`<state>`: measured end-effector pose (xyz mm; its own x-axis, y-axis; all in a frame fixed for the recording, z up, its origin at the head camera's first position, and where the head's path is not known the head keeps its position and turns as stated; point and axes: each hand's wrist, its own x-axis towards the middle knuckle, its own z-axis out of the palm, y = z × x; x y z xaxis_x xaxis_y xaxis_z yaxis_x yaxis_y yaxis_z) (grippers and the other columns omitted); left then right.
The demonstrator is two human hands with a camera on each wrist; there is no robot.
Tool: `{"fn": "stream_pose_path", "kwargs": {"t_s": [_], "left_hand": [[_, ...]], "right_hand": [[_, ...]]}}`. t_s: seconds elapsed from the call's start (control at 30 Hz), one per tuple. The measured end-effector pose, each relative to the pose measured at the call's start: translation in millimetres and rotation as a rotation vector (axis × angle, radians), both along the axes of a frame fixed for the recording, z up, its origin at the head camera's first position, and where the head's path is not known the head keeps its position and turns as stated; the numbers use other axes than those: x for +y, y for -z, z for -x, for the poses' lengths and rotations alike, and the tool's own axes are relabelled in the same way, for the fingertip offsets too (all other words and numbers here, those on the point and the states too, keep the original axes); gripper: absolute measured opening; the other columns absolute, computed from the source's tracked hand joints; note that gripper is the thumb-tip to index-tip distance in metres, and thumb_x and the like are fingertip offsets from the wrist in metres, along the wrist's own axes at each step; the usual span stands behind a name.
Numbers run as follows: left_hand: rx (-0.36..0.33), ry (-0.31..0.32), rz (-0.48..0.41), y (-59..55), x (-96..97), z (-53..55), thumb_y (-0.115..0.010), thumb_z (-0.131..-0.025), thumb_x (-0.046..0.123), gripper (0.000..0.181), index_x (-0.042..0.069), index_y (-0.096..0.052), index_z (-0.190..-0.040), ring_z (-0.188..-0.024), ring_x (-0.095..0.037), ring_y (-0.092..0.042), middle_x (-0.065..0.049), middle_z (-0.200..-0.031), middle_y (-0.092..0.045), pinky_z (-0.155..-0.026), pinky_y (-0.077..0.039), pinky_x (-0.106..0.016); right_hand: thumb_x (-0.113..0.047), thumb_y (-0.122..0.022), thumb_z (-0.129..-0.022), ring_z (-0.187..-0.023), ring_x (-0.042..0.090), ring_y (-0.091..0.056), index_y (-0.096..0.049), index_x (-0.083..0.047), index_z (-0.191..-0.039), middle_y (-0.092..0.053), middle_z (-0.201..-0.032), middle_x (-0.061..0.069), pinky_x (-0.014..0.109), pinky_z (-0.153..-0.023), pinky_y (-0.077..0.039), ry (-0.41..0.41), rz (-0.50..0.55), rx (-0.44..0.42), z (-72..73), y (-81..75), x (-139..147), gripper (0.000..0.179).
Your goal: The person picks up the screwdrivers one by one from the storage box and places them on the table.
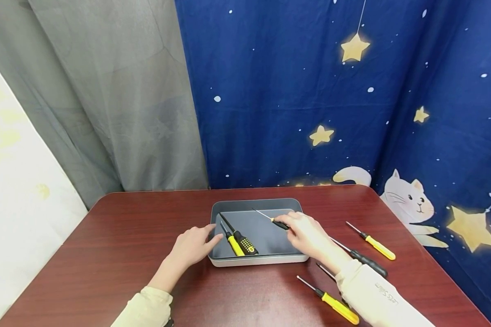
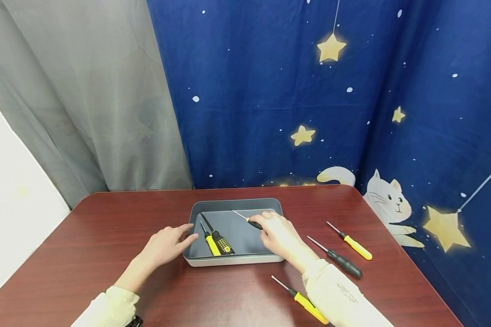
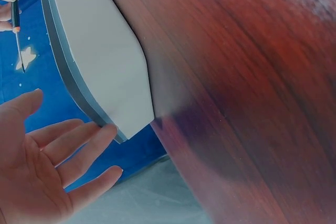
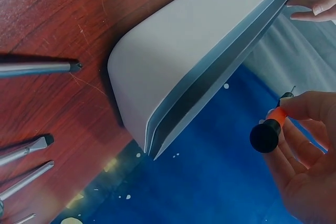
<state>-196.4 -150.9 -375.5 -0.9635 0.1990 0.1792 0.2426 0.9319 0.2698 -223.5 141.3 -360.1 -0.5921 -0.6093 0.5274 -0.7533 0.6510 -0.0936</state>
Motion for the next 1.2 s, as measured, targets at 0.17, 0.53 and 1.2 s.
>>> {"fn": "stream_pose_path", "kwargs": {"t_s": [0.17, 0.53, 1.2], "left_hand": [[0.001, 0.0, -0.001, 0.0, 0.1, 0.0, -0.054, -0.084, 0.04, 0.045, 0.006, -0.059, -0.115, -0.08, -0.027, -0.059, -0.011, -0.094, -0.063, -0.061, -0.047, -0.042], [-0.003, 0.007, -0.002, 1.2, -0.5, -1.2, -0.054, -0.084, 0.039, 0.045, 0.006, -0.059, -0.114, -0.08, -0.026, -0.06, -0.01, -0.093, -0.063, -0.06, -0.047, -0.041], [-0.002, 0.0, -0.003, 0.0, 0.7, 0.2, -0.054, -0.085, 0.041, 0.047, 0.006, -0.059, -0.115, -0.08, -0.026, -0.06, -0.011, -0.093, -0.063, -0.06, -0.047, -0.041]], "right_hand": [[0.004, -0.06, -0.068, -0.064, 0.01, -0.044, -0.063, -0.012, -0.104, -0.057, -0.084, -0.002, 0.024, -0.052, -0.038, -0.014, 0.008, -0.003, -4.1, -1.5, 1.5, 0.04], [0.003, -0.061, -0.069, -0.068, 0.01, -0.046, -0.063, -0.012, -0.105, -0.058, -0.087, -0.002, 0.024, -0.055, -0.039, -0.031, 0.016, -0.016, -13.7, -2.3, 6.3, 0.039], [0.004, -0.059, -0.07, -0.074, 0.008, -0.05, -0.062, -0.014, -0.106, -0.059, -0.092, -0.003, 0.024, -0.058, -0.042, -0.013, 0.008, -0.089, -35.7, 0.0, 17.2, 0.04]]}}
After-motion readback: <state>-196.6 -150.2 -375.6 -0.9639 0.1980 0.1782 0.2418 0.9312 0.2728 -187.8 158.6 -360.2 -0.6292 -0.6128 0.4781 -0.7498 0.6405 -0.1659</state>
